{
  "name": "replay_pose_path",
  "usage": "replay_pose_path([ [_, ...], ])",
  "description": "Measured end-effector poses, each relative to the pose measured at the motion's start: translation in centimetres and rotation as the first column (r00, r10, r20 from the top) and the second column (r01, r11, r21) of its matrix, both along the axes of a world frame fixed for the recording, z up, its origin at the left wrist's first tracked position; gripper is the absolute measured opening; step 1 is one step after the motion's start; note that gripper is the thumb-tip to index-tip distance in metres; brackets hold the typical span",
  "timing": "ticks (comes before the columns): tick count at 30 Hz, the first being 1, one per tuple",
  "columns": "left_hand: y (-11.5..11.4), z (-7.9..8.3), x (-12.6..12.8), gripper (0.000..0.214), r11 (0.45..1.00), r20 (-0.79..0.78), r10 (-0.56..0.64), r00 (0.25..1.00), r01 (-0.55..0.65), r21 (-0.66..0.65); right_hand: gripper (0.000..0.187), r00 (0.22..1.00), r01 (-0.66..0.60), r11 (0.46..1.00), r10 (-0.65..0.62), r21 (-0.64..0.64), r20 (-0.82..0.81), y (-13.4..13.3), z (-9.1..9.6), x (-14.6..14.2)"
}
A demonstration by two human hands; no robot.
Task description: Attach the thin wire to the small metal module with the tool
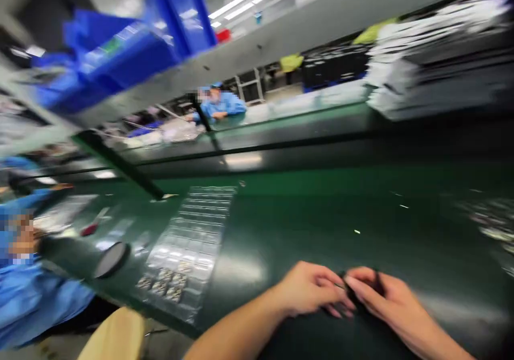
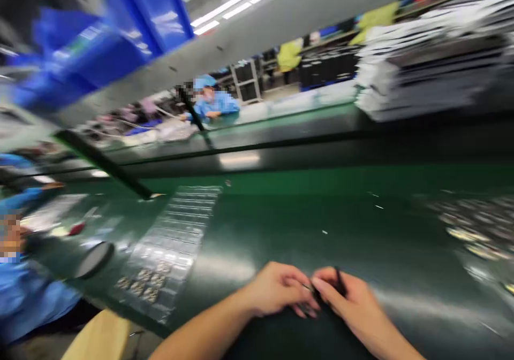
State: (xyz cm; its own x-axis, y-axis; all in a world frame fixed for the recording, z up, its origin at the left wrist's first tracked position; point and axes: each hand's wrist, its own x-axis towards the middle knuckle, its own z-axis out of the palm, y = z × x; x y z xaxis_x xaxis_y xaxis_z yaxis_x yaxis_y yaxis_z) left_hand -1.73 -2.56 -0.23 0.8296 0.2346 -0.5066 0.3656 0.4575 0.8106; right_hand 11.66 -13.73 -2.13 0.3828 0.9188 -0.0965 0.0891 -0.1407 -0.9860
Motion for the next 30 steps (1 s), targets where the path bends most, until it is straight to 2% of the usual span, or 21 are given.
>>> replay_pose_path([
  [3,1.0,0.8,0.2,0.051,1.000,0.011,-0.028,1.000,0.028,-0.003,0.037,0.995,-0.019,1.000,0.017,-0.019,-0.100,-0.7,0.6,0.7],
  [8,1.4,0.4,0.2,0.033,0.997,0.042,-0.075,0.996,0.074,0.012,0.031,0.990,-0.040,0.999,0.036,-0.032,-0.135,-0.3,1.1,1.0],
  [17,1.4,0.7,0.2,0.023,0.996,0.005,-0.081,0.997,0.081,0.033,0.023,0.996,-0.084,0.995,0.083,0.047,0.031,-0.8,1.1,1.2],
  [21,1.4,0.8,0.3,0.024,0.995,-0.006,-0.093,0.996,0.093,0.029,0.026,0.992,-0.082,0.994,0.075,0.067,0.102,-0.8,1.2,1.1],
  [30,1.4,0.9,0.4,0.026,0.993,-0.017,-0.113,0.993,0.113,0.038,0.022,0.986,-0.088,0.995,0.080,0.050,0.146,-0.7,1.1,1.0],
])
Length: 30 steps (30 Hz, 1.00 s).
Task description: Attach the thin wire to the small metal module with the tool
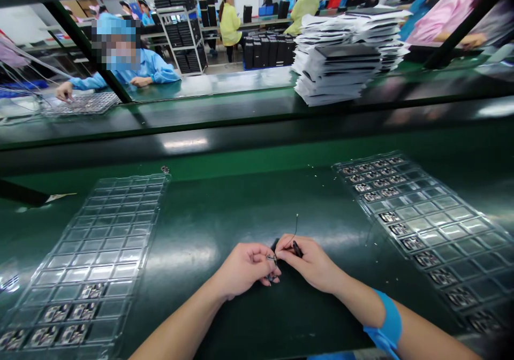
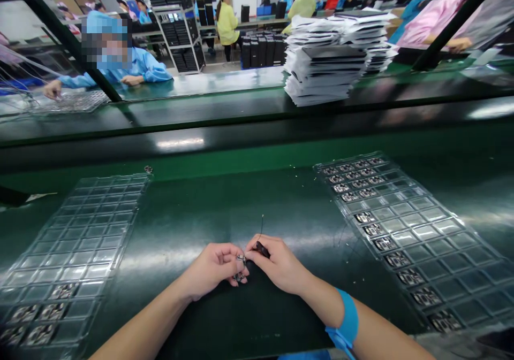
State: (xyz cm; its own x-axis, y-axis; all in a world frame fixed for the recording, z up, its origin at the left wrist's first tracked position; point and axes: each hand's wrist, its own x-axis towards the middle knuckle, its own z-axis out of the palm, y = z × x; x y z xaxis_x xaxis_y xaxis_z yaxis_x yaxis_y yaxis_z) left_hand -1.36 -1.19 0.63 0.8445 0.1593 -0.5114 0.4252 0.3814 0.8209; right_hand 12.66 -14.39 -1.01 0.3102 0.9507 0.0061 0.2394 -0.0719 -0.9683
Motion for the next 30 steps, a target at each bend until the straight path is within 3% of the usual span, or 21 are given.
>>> replay_pose_path([
  [11,-0.1,-0.1,-0.2,0.015,0.998,0.014,-0.055,0.998,0.054,0.027,0.020,1.000,-0.006,1.000,0.006,-0.002,0.002,0.1,0.3,-0.1],
  [21,-0.4,-0.1,-0.1,0.021,0.997,-0.017,-0.045,0.999,0.046,0.062,0.017,1.000,-0.024,0.999,0.024,-0.025,-0.014,0.0,0.1,-0.4],
  [26,0.3,0.5,-0.2,0.015,0.989,0.019,0.077,0.997,-0.079,0.126,0.025,0.987,0.161,0.982,-0.160,0.097,-0.020,-0.5,-0.2,0.0],
  [28,0.8,0.8,-0.3,0.015,0.977,0.023,0.132,0.991,-0.134,0.164,0.033,0.984,0.177,0.967,-0.176,0.181,-0.020,-0.8,-0.2,0.0],
  [30,1.3,1.0,-0.5,0.015,0.967,0.012,0.154,0.988,-0.153,0.203,0.039,0.984,0.174,0.970,-0.179,0.171,0.012,-1.1,-0.2,-0.3],
])
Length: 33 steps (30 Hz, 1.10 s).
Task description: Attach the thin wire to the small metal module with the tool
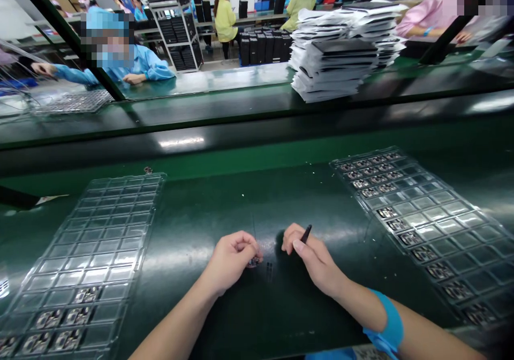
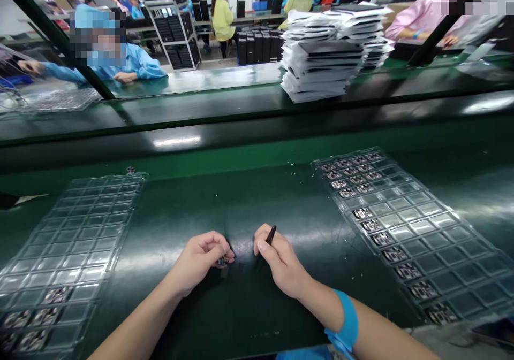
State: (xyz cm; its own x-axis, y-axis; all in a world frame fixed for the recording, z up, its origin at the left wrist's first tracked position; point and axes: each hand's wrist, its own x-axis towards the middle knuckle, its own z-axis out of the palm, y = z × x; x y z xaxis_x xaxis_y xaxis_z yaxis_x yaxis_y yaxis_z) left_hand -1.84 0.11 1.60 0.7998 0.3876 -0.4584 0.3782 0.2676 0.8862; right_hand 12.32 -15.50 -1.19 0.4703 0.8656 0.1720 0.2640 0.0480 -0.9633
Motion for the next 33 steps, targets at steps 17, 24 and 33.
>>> replay_pose_path([
  [17,-0.1,-1.2,-0.5,0.015,0.995,-0.033,0.023,0.999,-0.020,0.100,0.019,0.976,0.072,0.983,-0.104,-0.166,-0.191,-0.6,-0.1,-1.2],
  [24,-0.7,-1.1,-0.6,0.019,0.988,-0.024,0.018,1.000,-0.014,0.153,0.014,0.991,0.092,0.964,-0.064,-0.249,0.117,-0.6,-0.7,-1.5],
  [33,-1.1,-1.2,-0.4,0.016,0.991,-0.043,-0.011,0.999,0.017,0.134,0.011,0.966,0.119,0.979,-0.076,-0.166,0.247,-0.3,-1.0,-1.7],
])
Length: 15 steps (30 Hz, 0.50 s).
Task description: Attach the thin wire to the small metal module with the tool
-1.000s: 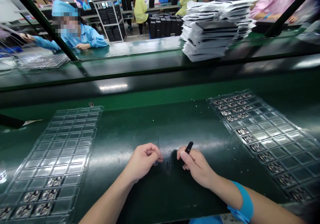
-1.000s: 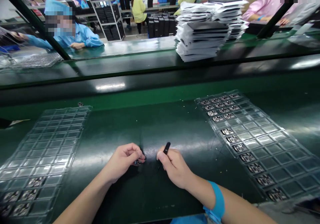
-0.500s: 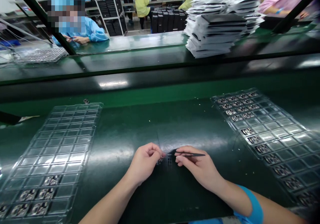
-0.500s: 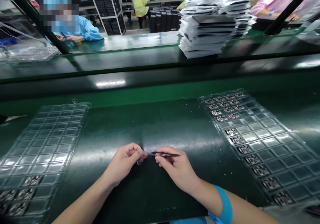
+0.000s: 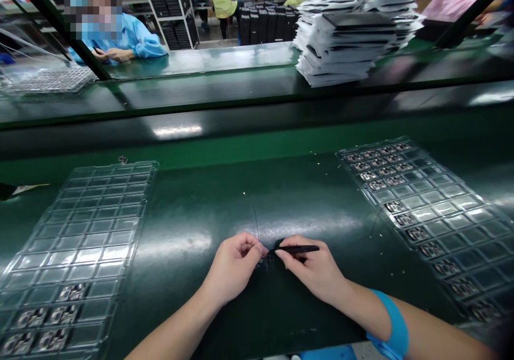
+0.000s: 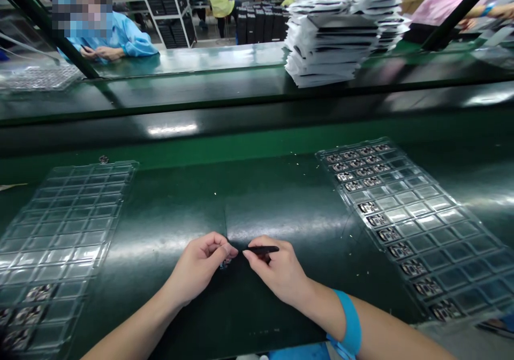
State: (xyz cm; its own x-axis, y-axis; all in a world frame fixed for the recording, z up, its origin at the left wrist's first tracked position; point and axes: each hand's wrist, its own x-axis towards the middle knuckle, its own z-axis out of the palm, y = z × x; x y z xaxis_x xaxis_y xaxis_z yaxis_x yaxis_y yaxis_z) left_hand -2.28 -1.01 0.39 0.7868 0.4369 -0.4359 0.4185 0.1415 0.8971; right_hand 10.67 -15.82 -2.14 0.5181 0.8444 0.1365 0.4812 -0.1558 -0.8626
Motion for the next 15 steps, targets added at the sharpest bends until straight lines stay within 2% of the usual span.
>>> replay_pose_path([
  [15,0.09,-0.29,0.04,0.015,0.998,0.001,0.030,1.000,-0.030,-0.050,0.013,1.000,0.001,1.000,-0.001,-0.008,-0.019,0.08,0.12,-0.02],
])
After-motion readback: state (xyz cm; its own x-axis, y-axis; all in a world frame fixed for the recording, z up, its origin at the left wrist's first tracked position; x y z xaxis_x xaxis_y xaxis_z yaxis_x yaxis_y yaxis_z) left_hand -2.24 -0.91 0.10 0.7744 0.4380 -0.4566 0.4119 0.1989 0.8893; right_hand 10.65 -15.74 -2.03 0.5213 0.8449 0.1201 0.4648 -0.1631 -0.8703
